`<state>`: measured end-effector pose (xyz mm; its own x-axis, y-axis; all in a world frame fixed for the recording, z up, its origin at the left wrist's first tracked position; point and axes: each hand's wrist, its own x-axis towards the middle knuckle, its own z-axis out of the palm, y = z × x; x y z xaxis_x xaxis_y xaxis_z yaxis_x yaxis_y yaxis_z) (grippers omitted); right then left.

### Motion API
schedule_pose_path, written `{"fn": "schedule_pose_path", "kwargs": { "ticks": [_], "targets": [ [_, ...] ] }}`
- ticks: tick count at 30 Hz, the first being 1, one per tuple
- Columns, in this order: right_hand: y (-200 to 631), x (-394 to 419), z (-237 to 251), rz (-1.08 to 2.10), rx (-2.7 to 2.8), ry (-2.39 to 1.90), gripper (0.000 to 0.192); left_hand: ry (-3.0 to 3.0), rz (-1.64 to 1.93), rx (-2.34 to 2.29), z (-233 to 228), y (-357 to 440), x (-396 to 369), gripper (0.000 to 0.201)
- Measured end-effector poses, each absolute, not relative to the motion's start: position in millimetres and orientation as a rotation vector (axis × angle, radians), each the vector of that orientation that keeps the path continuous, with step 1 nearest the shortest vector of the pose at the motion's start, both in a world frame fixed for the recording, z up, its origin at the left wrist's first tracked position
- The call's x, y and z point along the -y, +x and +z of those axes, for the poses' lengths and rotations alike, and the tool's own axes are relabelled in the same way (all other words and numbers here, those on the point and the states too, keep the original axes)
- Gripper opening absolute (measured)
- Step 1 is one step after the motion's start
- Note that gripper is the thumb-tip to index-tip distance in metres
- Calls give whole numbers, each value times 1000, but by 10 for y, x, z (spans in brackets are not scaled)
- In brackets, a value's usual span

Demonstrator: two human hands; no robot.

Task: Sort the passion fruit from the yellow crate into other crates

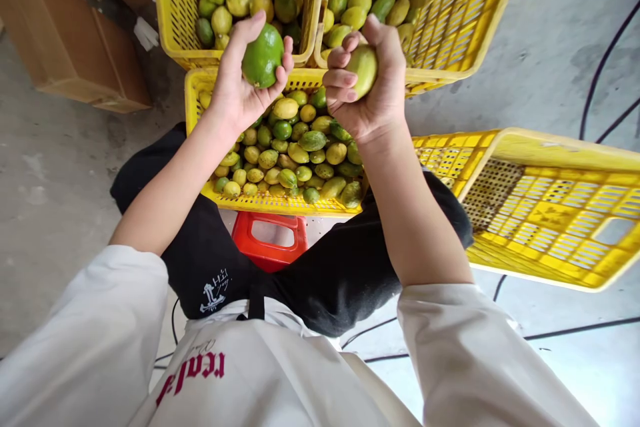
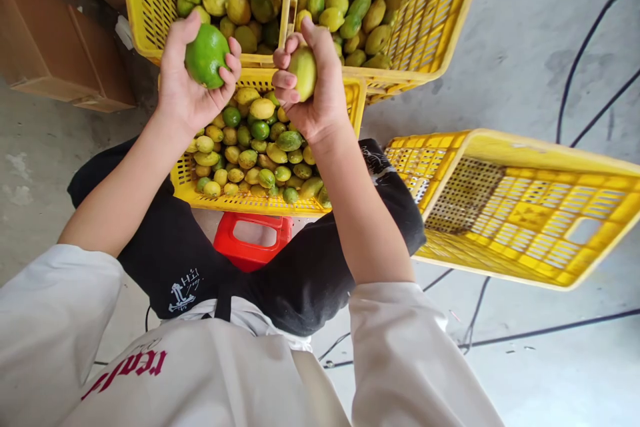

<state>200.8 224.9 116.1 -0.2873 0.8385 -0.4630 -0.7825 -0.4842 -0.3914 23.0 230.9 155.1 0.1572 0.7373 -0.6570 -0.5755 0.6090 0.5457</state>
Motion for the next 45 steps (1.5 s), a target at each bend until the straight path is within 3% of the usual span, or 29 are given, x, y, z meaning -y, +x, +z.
{"fn": "schedule_pose_path", "kwargs": {
  "ticks": [8,12,21,32,36,41,45],
  "targets": [
    [2020,-2245,1112,1875,116,-904,46,193,902,-1066,1477,226,-2332,33],
    [2007,-2216,1202,1845,11,-890,9,168,935,-927,1486,207,-2308,36],
    [2008,-2237,1405,1880,-113,-866,21,201,918,-1077,1619,242,-2337,32],
    [1955,-2220,1163,1924,-20,-1198,11,107,920,-1258,1344,190,-2397,27],
    [1941,-2185,1295,1888,-10,-1026,14,180,970,-1075,1425,169,-2342,26],
    [1997,-2181,1374,1850,120,-835,29,215,1090,-974,1535,153,-2363,39],
    [1999,-2184,1416,1793,62,-817,15,247,1032,-1061,1596,159,-2407,32]
  ]
}}
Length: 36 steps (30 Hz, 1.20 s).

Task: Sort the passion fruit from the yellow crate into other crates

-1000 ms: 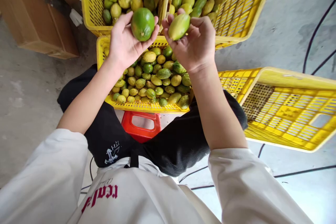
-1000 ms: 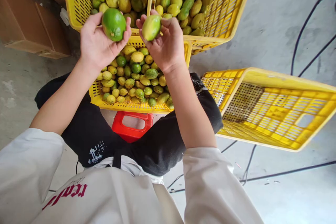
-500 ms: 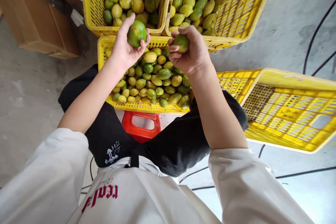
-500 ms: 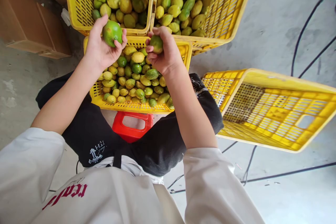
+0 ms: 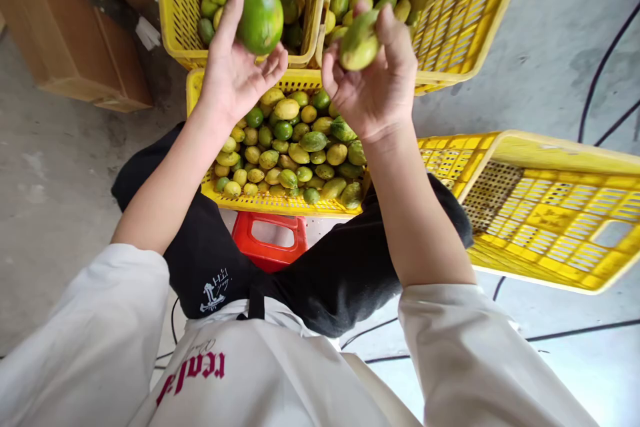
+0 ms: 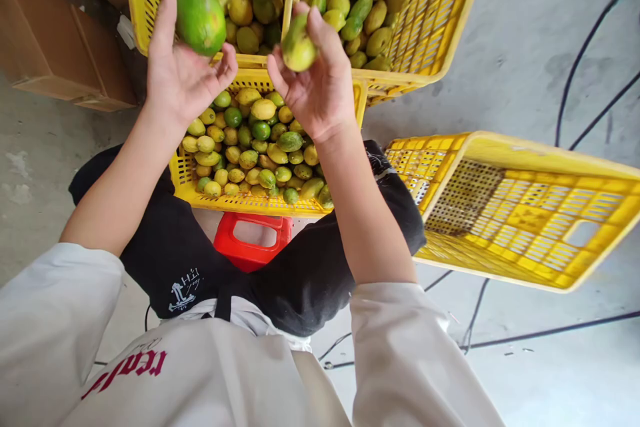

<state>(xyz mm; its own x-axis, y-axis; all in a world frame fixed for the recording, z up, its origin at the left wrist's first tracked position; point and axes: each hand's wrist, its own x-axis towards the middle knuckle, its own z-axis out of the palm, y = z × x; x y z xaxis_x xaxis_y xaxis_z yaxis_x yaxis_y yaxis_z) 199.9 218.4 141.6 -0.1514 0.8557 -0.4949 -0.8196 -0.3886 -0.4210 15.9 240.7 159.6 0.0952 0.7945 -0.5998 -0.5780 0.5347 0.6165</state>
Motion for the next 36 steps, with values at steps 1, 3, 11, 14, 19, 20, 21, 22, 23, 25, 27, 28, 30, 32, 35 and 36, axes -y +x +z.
{"fn": "schedule_pose_path", "kwargs": {
  "ticks": [1,3,11,14,19,20,21,22,23,25,27,28,30,32,35,36],
  "targets": [
    [1997,-2188,1422,1803,20,-847,18,254,1038,-1062,1600,166,-2410,32],
    [1988,-2198,1418,1855,-50,-941,30,213,1051,-1063,1580,188,-2410,32],
    [1886,-2195,1278,1785,-250,-1368,19,-84,821,-1332,1201,186,-2405,11],
    [1965,-2237,1275,1609,-343,-1240,11,-80,854,-1347,1178,178,-2404,8],
    [2152,-2307,1366,1503,-192,-971,15,-4,1026,-1322,1351,198,-2394,8],
    [2170,-2305,1380,1538,-174,-945,20,-7,1053,-1306,1390,192,-2396,14],
    [2180,-2298,1387,1573,-165,-916,23,-15,1076,-1283,1426,180,-2400,21],
    [2183,-2287,1384,1609,-156,-874,24,-25,1095,-1252,1459,162,-2409,30],
    [2182,-2274,1372,1635,-148,-825,22,-31,1107,-1214,1490,138,-2419,41],
    [2177,-2248,1328,1659,-132,-753,22,-12,1120,-1114,1546,78,-2445,63],
    [2179,-2231,1279,1668,-104,-755,30,62,1149,-1016,1606,16,-2469,77],
    [2184,-2227,1262,1668,-83,-776,32,104,1177,-991,1640,-11,-2477,79],
    [2194,-2223,1249,1672,-54,-828,30,163,1231,-967,1713,-47,-2485,78],
    [2198,-2221,1259,1675,-56,-843,28,164,1263,-945,1784,-61,-2485,80],
    [2181,-2216,1283,1685,-89,-825,24,136,1275,-893,1845,-62,-2475,88],
    [2172,-2214,1286,1686,-104,-827,23,151,1266,-911,1850,-63,-2471,90]
  ]
}}
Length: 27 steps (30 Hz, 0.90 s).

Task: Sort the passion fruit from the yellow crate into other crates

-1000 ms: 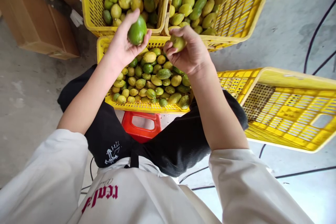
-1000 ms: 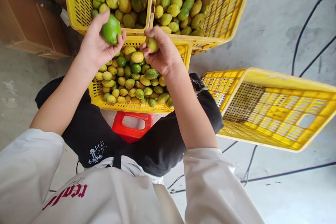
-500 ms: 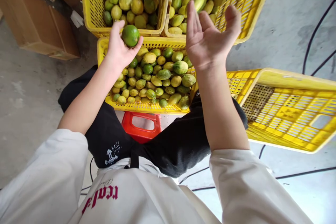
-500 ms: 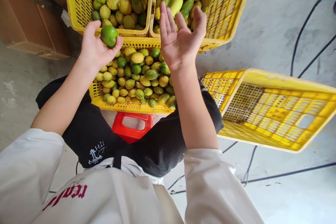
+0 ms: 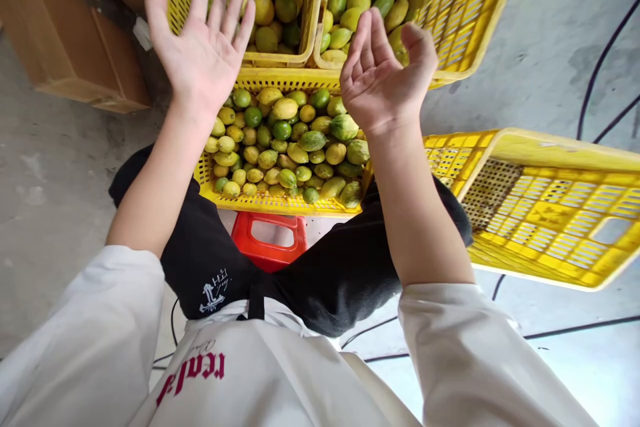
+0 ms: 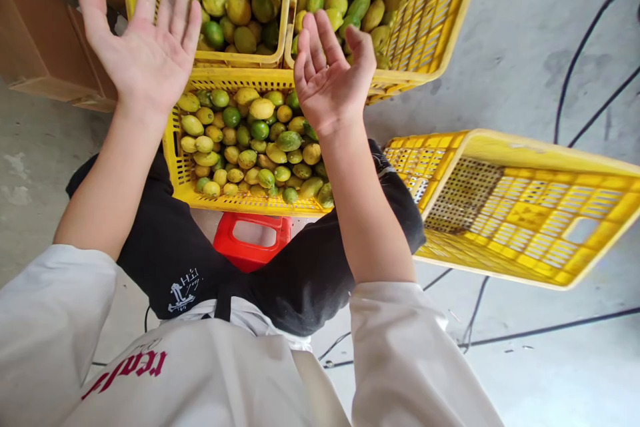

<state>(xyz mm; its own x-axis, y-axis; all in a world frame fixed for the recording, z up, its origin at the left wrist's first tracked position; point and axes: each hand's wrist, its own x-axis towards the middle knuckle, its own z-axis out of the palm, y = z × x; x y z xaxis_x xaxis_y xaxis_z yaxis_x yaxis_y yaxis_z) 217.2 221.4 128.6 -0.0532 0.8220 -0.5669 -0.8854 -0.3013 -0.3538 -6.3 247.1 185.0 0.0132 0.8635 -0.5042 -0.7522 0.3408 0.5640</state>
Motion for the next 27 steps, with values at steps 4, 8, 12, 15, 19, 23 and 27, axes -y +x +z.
{"fn": "schedule_pose_path", "kwargs": {
  "ticks": [4,8,12,15,19,23,27],
  "targets": [
    [2145,-2209,1262,1678,-176,-860,23,316,1175,-1000,1828,-92,-2446,93],
    [2160,-2206,1202,1669,-213,-868,26,344,1132,-946,1805,-133,-2437,96],
    [2188,-2219,1173,1661,-202,-911,24,299,1151,-964,1745,-192,-2455,97],
    [2196,-2226,1214,1642,-244,-874,19,305,1188,-1038,1635,-270,-2452,88],
    [2210,-2231,1299,1612,-341,-800,10,366,1145,-1115,1433,-342,-2402,72],
    [2258,-2253,1308,1539,-347,-832,9,479,1014,-1314,1219,-336,-2310,55],
    [2339,-2273,1274,1533,-357,-801,9,529,922,-1460,1010,-450,-2192,40]
  ]
}}
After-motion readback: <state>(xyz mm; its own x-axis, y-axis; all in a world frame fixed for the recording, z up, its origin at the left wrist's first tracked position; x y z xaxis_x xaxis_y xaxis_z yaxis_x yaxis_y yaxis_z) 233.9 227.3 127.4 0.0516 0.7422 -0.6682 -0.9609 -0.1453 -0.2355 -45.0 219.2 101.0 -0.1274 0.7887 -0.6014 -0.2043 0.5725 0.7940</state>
